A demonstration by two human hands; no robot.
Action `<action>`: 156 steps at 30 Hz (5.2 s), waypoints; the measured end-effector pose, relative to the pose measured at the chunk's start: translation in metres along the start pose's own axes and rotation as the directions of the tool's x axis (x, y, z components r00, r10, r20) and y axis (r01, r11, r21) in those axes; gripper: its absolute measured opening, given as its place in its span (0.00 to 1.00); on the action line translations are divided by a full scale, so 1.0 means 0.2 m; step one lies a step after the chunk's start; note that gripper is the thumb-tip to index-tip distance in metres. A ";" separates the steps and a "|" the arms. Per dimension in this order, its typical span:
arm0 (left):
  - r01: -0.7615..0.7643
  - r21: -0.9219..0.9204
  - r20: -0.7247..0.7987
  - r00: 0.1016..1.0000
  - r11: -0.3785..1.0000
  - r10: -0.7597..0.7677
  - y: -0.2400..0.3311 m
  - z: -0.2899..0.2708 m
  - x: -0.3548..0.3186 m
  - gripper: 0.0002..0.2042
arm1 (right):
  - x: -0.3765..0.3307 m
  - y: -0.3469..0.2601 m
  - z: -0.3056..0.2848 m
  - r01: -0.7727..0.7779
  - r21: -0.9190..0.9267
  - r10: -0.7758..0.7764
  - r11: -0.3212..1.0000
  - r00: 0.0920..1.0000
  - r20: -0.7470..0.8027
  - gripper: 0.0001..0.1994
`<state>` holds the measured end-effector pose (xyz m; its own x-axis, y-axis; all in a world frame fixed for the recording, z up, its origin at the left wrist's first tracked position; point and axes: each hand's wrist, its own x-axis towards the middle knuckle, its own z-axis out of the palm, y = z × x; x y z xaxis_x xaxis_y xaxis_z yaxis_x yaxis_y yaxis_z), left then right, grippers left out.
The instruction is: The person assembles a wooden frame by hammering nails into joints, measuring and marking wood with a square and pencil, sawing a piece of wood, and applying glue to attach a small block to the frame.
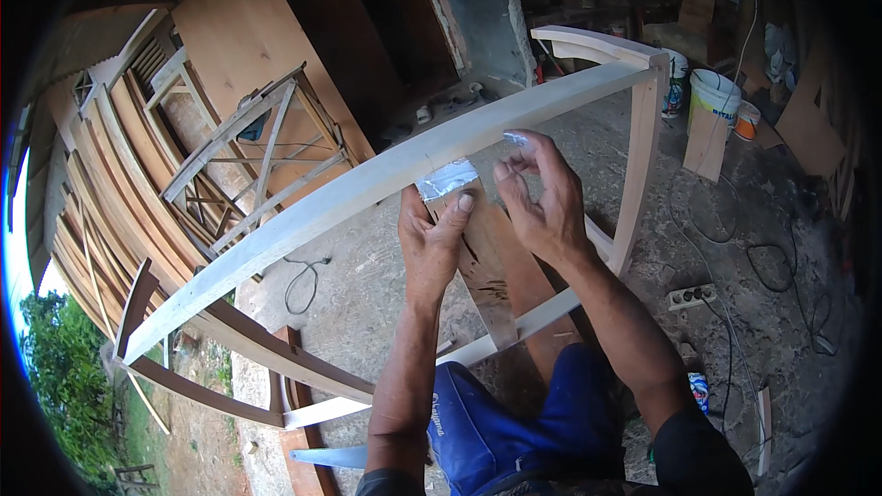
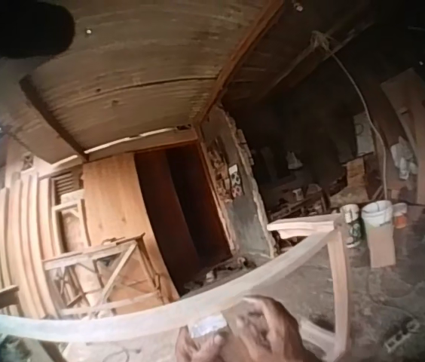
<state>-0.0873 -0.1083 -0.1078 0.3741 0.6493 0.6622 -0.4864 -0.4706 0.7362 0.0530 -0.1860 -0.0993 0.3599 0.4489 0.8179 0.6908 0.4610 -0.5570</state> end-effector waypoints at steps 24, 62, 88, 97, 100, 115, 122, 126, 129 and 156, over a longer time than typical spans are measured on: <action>0.093 -0.367 -0.187 0.967 0.926 -0.171 -0.05 -0.04 0.01 0.21 | 0.03 0.04 0.31 -0.398 0.855 0.313 0.333 0.902 0.298 0.29; 0.034 -0.471 -0.166 0.978 0.881 -0.126 -0.09 -0.11 0.04 0.26 | 0.01 0.13 0.35 -0.372 0.892 0.269 0.255 0.914 0.304 0.40; 0.126 0.271 -0.077 0.991 0.954 -0.109 -0.21 -0.29 0.14 0.38 | -2.32 0.73 -1.10 -0.950 -0.235 0.905 0.206 0.276 -0.323 0.32; 0.064 0.345 -0.068 0.997 0.936 -0.043 -0.19 -0.42 0.17 0.41 | -3.17 0.31 -1.54 -0.762 -0.596 0.804 -0.252 0.178 -0.567 0.26; 0.156 0.464 -0.196 0.978 0.872 -0.071 -0.24 -0.20 0.07 0.49 | -3.49 0.32 -1.74 -0.590 -0.760 0.813 -0.273 0.281 -0.510 0.29; 0.012 0.349 -0.115 0.993 0.937 0.030 0.00 -0.07 0.05 0.30 | -3.07 0.49 -1.66 -0.725 -0.639 0.873 0.258 0.458 -0.167 0.15; -0.022 0.409 -0.229 0.965 0.912 0.125 -0.07 0.01 0.04 0.34 | -1.84 0.54 -0.84 -0.821 -0.020 0.808 0.571 0.566 -0.165 0.19; -0.052 0.531 -0.225 0.954 0.846 0.200 -0.03 0.02 0.04 0.37 | -1.28 0.36 -0.36 -0.724 0.449 0.781 0.524 0.619 0.087 0.19; -0.054 0.578 -0.172 0.967 0.814 0.186 -0.09 -0.04 0.06 0.38 | -1.12 0.40 -0.16 -0.704 0.428 0.727 0.567 0.672 0.140 0.21; -0.115 0.612 -0.099 0.970 0.782 0.220 -0.10 -0.06 0.08 0.33 | -0.31 0.24 0.08 -0.661 0.501 0.544 0.559 0.748 0.381 0.22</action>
<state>-0.0810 -0.0823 -0.1135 0.1776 0.5856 0.7909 0.0598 -0.8086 0.5853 0.0545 -0.1785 -0.1792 0.4061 0.8777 0.2544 -0.1664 0.3447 -0.9238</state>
